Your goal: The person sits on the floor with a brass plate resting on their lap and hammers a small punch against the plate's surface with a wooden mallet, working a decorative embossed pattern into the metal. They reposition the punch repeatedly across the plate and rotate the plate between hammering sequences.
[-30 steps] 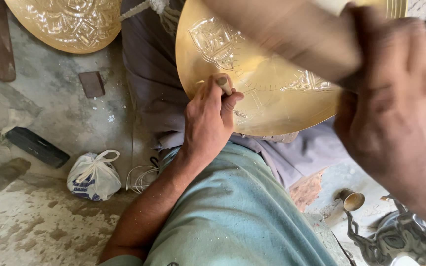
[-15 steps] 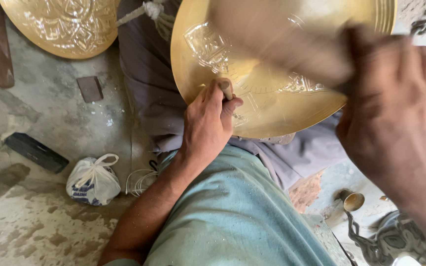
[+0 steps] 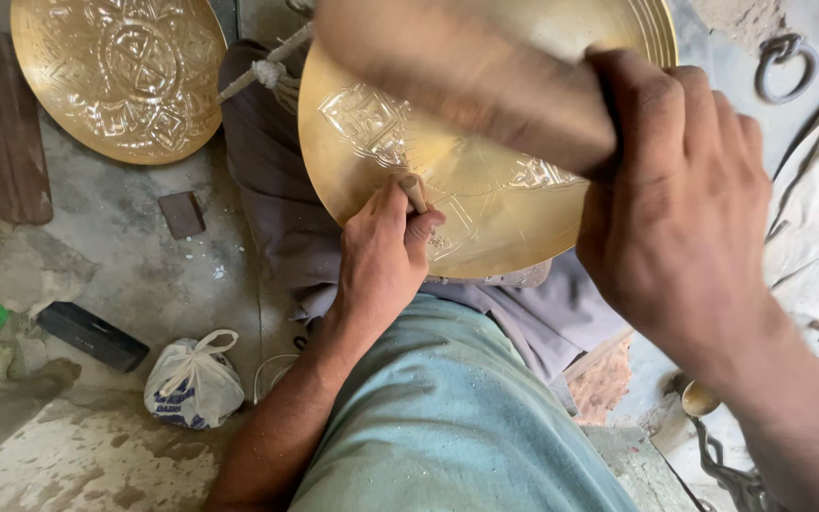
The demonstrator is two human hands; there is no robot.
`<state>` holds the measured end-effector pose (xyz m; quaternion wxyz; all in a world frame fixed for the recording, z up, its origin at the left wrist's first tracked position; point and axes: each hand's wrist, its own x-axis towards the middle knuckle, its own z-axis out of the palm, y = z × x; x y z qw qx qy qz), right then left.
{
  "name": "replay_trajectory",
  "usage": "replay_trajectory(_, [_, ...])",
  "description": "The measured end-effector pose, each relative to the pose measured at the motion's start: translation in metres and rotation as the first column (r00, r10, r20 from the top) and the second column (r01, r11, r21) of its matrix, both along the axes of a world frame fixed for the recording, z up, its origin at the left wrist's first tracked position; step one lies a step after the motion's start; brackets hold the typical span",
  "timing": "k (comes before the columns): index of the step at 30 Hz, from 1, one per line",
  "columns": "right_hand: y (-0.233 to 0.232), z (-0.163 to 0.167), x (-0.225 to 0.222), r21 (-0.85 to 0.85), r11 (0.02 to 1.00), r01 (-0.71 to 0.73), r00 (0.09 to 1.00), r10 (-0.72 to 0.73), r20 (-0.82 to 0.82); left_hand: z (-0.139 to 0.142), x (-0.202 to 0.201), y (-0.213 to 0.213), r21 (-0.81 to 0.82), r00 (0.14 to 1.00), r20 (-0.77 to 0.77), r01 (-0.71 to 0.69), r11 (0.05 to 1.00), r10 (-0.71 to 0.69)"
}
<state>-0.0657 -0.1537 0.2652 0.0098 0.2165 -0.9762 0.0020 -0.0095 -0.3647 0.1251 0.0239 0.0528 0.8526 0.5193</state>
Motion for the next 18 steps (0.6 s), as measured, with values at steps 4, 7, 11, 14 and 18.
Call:
replay_trajectory(4, [0.004,0.004,-0.013,0.265,0.959,-0.103,0.994,0.111,-0.018,0.000,-0.007,-0.002,-0.102,1.000,-0.001,0.011,0.995,-0.011])
replay_trajectory(7, [-0.009,0.011,-0.033,0.015,0.999,-0.032,0.998,0.033,-0.060,0.002,-0.019,-0.005,-0.116,1.000,-0.012,0.016,0.993,-0.017])
replay_trajectory(11, [-0.027,0.034,-0.044,-0.005,0.998,-0.069,0.996,0.069,-0.048,0.018,-0.037,-0.021,-0.069,0.999,0.032,0.030,0.997,-0.027])
replay_trajectory(14, [-0.034,0.045,-0.042,-0.014,0.999,-0.044,0.998,0.043,-0.043,0.043,-0.047,-0.048,-0.062,0.996,-0.073,0.040,0.997,-0.044])
replay_trajectory(18, [-0.016,0.018,-0.027,-0.605,0.647,0.464,0.884,-0.376,0.277,0.079,-0.061,-0.092,0.133,1.000,0.008,0.027,0.991,-0.028])
